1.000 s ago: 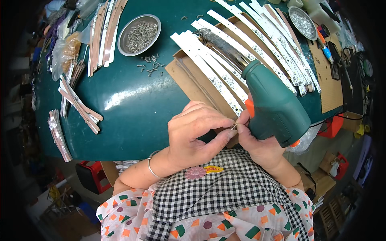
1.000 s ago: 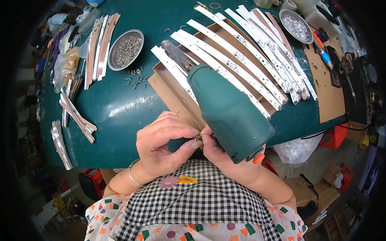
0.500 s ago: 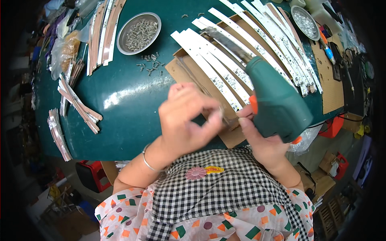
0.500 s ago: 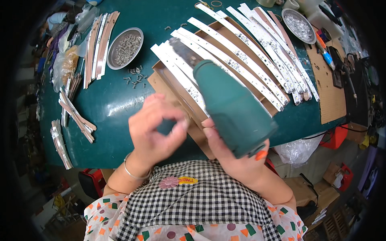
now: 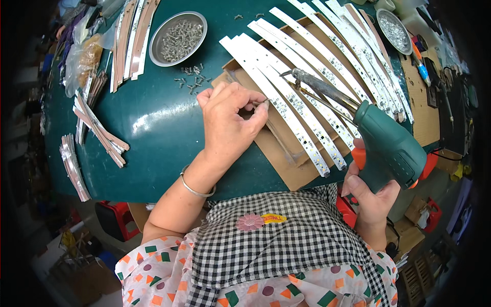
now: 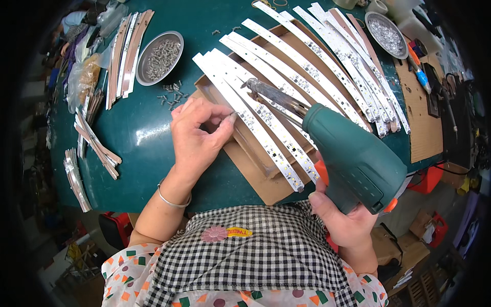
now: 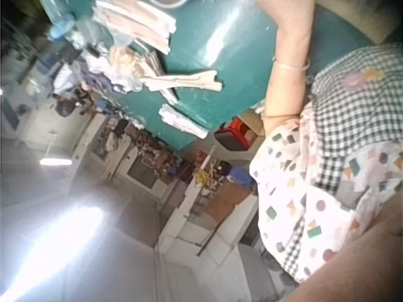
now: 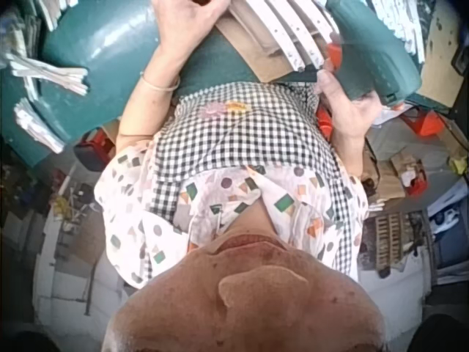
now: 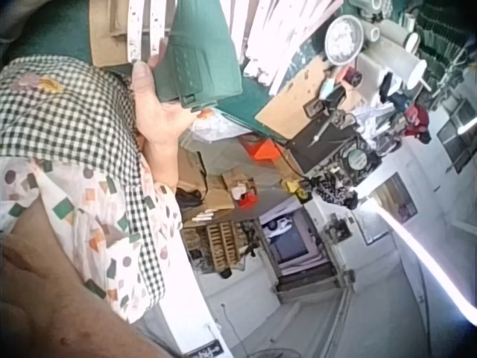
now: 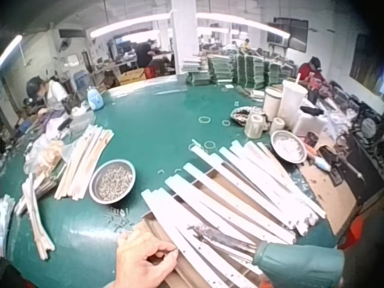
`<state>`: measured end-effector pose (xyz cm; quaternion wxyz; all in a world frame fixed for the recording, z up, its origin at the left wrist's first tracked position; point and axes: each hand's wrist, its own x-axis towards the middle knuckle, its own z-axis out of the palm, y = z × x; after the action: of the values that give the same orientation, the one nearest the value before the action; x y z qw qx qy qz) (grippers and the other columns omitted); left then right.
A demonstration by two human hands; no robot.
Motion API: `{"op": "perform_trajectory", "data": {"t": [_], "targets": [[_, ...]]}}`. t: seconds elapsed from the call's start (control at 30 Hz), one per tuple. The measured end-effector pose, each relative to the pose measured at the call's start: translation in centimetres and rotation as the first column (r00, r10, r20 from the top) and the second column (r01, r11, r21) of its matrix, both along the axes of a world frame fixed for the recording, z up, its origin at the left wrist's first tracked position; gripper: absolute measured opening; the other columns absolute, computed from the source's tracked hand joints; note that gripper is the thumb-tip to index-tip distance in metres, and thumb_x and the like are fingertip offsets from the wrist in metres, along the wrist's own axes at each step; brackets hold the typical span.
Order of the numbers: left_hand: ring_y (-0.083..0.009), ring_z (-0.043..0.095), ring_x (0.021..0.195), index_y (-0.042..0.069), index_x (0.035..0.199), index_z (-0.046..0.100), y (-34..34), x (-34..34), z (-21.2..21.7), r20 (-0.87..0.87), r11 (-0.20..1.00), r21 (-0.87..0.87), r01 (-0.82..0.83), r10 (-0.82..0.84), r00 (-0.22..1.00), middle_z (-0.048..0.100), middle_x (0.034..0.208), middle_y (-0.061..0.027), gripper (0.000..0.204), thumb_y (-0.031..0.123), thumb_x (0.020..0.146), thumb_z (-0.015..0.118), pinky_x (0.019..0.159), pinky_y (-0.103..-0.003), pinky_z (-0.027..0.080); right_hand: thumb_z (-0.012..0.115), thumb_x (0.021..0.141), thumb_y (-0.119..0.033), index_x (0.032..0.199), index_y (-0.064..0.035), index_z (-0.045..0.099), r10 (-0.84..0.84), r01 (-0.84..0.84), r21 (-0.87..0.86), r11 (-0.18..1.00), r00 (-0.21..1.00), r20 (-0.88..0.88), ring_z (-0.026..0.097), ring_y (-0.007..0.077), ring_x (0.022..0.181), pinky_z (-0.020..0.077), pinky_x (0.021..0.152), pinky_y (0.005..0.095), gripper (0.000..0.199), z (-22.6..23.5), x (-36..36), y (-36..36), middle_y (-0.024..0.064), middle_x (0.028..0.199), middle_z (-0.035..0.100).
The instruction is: The person removes assembled LED light strips from a cardboard holder, places new strips onto the holder, and solders small metal parts onto each strip using a soldering gun. The person then removes the completed strips and arranges another set onto the holder.
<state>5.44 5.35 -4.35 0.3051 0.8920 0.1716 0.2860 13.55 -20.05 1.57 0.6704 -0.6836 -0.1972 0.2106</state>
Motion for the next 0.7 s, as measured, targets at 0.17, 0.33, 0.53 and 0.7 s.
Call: {"op": "perform_trajectory", "data": {"t": [0.17, 0.33, 0.53, 0.7], "targets": [[-0.0111, 0.052, 0.062, 0.01, 0.077, 0.071, -0.1, -0.2, 0.2, 0.002, 1.0, 0.004, 0.007, -0.007, 1.0, 0.056, 0.064, 0.0036, 0.01, 0.006, 0.071, 0.078, 0.072, -0.031, 0.033, 0.073, 0.076, 0.002, 0.133, 0.0114, 0.041, 0.04, -0.039, -0.017, 0.999, 0.998, 0.049, 0.059, 0.0165, 0.066, 0.0518, 0.047, 0.0261, 0.066, -0.6, 0.2, -0.7, 0.0271, 0.122, 0.055], [-0.013, 0.053, 0.059, 0.013, 0.077, 0.07, -0.4, -0.2, 0.8, 0.032, 0.999, 0.038, 0.012, -0.014, 0.999, 0.057, 0.063, 0.0044, 0.012, 0.005, 0.07, 0.077, 0.074, -0.034, 0.031, 0.071, 0.077, 0.003, 0.133, 0.0113, 0.041, 0.079, -0.078, -0.019, 0.997, 0.994, 0.072, 0.059, 0.0171, 0.065, 0.051, 0.046, 0.0257, 0.065, -0.6, 0.5, -0.8, 0.0275, 0.123, 0.054], [-0.0143, 0.065, 0.069, 0.008, 0.083, 0.07, -2.6, -1.1, 4.4, 0.17, 0.951, -0.017, 0.309, -0.302, 0.938, 0.071, 0.079, -0.0007, 0.016, 0.003, 0.071, 0.08, 0.086, -0.038, 0.041, 0.067, 0.08, 0.006, 0.13, 0.0092, 0.047, 0.052, -0.063, -0.066, 0.996, 0.986, -0.156, 0.061, 0.0153, 0.063, 0.0518, 0.053, 0.0249, 0.054, 1.1, -0.1, 3.4, 0.02, 0.101, 0.066], [-0.0151, 0.068, 0.074, 0.009, 0.085, 0.072, -3.5, -1.8, 4.9, 0.17, 0.898, -0.171, 0.406, -0.379, 0.91, 0.072, 0.079, -0.0017, 0.018, 0.001, 0.071, 0.08, 0.096, -0.045, 0.041, 0.072, 0.082, 0.006, 0.104, 0.0038, 0.065, 0.05, -0.056, -0.024, 0.998, 0.976, -0.214, 0.064, 0.0088, 0.081, 0.0526, 0.073, 0.0244, 0.023, 1.4, -0.4, 5.6, 0.0052, 0.09, 0.07]]}}
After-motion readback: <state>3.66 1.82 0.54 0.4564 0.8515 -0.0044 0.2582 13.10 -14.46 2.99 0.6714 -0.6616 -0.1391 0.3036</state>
